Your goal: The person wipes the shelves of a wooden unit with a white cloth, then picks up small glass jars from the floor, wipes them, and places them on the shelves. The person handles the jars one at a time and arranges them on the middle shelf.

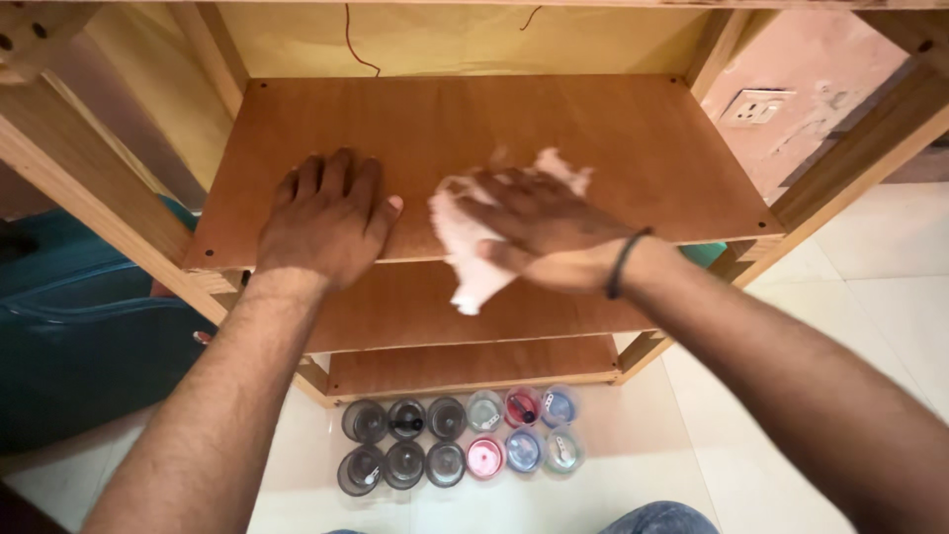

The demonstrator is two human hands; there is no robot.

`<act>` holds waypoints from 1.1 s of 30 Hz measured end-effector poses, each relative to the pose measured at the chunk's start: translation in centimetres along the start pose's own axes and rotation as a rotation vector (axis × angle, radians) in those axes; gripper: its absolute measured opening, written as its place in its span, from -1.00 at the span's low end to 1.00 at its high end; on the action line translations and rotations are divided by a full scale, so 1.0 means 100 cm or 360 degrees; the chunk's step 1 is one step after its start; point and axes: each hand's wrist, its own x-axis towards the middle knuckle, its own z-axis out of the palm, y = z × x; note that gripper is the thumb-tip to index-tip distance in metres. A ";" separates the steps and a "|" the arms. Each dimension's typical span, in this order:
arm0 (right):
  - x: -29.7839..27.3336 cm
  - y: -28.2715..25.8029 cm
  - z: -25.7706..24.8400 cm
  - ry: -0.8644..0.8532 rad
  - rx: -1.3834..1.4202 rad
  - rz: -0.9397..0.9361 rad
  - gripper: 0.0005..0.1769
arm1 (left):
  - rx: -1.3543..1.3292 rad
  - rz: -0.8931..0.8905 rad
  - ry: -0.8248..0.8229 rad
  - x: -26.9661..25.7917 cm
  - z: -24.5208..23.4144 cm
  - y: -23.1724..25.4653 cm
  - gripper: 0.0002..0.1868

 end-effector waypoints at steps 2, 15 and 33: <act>-0.019 0.027 -0.004 -0.0057 -0.0062 0.0251 -0.10 | -0.0046 -0.0021 -0.0029 0.001 -0.001 0.000 -0.35; -0.043 0.226 0.025 -0.0001 -0.0527 0.1002 -0.40 | 0.0044 -0.0030 -0.0064 0.000 -0.007 0.003 -0.35; 0.098 0.014 0.024 0.0205 0.0001 0.0282 -0.25 | -0.0007 -0.0086 -0.0084 0.002 -0.006 0.006 -0.31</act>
